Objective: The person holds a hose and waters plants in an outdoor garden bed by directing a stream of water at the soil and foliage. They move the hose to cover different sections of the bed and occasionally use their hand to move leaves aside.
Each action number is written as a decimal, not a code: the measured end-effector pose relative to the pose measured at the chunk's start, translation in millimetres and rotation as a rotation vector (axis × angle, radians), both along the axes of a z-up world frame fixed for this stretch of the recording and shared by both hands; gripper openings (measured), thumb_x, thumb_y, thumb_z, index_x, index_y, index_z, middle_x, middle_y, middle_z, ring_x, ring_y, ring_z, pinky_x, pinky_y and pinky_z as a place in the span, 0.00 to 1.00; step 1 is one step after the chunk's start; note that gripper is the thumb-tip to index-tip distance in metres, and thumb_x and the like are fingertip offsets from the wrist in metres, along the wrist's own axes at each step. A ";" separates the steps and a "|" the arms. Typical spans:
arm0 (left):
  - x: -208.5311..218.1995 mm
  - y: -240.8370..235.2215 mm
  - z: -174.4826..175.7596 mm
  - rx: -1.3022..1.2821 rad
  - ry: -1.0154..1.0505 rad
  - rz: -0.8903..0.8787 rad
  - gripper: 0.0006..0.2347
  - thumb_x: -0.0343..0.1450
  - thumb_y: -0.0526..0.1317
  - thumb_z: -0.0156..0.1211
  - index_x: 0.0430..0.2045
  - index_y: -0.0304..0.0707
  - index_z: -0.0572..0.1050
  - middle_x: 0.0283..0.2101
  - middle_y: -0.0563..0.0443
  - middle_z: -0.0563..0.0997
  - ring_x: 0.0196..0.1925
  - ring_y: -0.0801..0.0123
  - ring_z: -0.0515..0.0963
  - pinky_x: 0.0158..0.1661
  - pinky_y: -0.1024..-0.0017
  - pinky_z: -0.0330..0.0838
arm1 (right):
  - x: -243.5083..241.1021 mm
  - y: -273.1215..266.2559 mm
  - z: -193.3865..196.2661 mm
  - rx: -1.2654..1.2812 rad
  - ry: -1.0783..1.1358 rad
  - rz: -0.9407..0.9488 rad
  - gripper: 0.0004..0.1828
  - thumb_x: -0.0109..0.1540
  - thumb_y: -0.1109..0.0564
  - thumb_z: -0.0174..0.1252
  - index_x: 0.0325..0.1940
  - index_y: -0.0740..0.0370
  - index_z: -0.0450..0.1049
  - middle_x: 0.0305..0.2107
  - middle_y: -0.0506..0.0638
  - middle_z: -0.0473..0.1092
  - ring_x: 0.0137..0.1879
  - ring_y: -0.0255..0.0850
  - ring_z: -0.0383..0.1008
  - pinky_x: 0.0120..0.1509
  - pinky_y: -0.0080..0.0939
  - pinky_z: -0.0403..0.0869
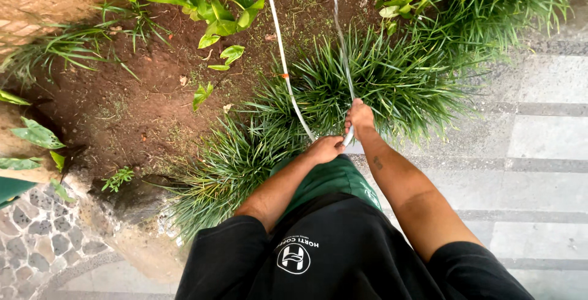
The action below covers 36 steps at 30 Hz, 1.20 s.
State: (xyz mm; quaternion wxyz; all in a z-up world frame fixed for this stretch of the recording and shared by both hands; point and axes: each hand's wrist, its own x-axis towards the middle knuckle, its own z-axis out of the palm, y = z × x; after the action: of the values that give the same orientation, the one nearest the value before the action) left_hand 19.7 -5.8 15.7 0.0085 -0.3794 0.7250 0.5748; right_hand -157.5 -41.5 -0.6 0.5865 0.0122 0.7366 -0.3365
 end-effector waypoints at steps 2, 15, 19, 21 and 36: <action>-1.0 -1.6 1.8 -0.003 0.018 0.027 0.12 0.71 0.44 0.59 0.42 0.38 0.77 0.41 0.39 0.83 0.45 0.47 0.82 0.47 0.55 0.74 | 4.6 -7.8 11.5 -0.040 0.037 0.024 0.28 0.69 0.38 0.40 0.23 0.59 0.60 0.12 0.48 0.56 0.14 0.41 0.56 0.18 0.47 0.61; -43.7 -35.3 1.5 0.128 0.229 0.316 0.19 0.71 0.39 0.58 0.57 0.35 0.72 0.53 0.42 0.82 0.50 0.57 0.84 0.50 0.64 0.77 | -7.8 -66.3 72.5 -0.361 0.564 0.490 0.32 0.67 0.39 0.43 0.23 0.67 0.74 0.14 0.56 0.71 0.21 0.47 0.74 0.33 0.48 0.74; -55.1 -37.0 -24.4 0.107 0.084 0.365 0.16 0.72 0.40 0.59 0.54 0.36 0.74 0.51 0.43 0.84 0.49 0.58 0.85 0.51 0.65 0.77 | -38.8 -89.1 52.0 -0.383 0.664 0.582 0.34 0.68 0.39 0.42 0.23 0.69 0.75 0.17 0.62 0.72 0.28 0.55 0.77 0.42 0.53 0.75; -57.1 -39.4 -38.8 0.060 0.002 0.409 0.15 0.73 0.41 0.58 0.52 0.38 0.76 0.51 0.45 0.84 0.49 0.59 0.85 0.51 0.66 0.77 | -54.0 -101.5 37.0 -0.478 0.783 0.629 0.34 0.69 0.40 0.42 0.24 0.69 0.75 0.20 0.65 0.72 0.32 0.60 0.76 0.44 0.56 0.75; -11.3 -368.2 -196.7 -0.337 -0.510 0.683 0.18 0.76 0.44 0.43 0.61 0.40 0.66 0.39 0.42 0.78 0.33 0.55 0.79 0.31 0.57 0.76 | -70.3 -178.3 -14.8 -0.667 0.219 0.690 0.12 0.67 0.52 0.56 0.46 0.64 0.75 0.21 0.42 0.66 0.23 0.29 0.62 0.26 0.34 0.62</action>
State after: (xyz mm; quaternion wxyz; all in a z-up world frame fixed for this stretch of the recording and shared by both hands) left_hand 8.4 -374.0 -181.0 -0.0651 -0.7222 0.6165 0.3067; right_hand -227.8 -219.7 -15.4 0.5548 -0.4564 0.6071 -0.3396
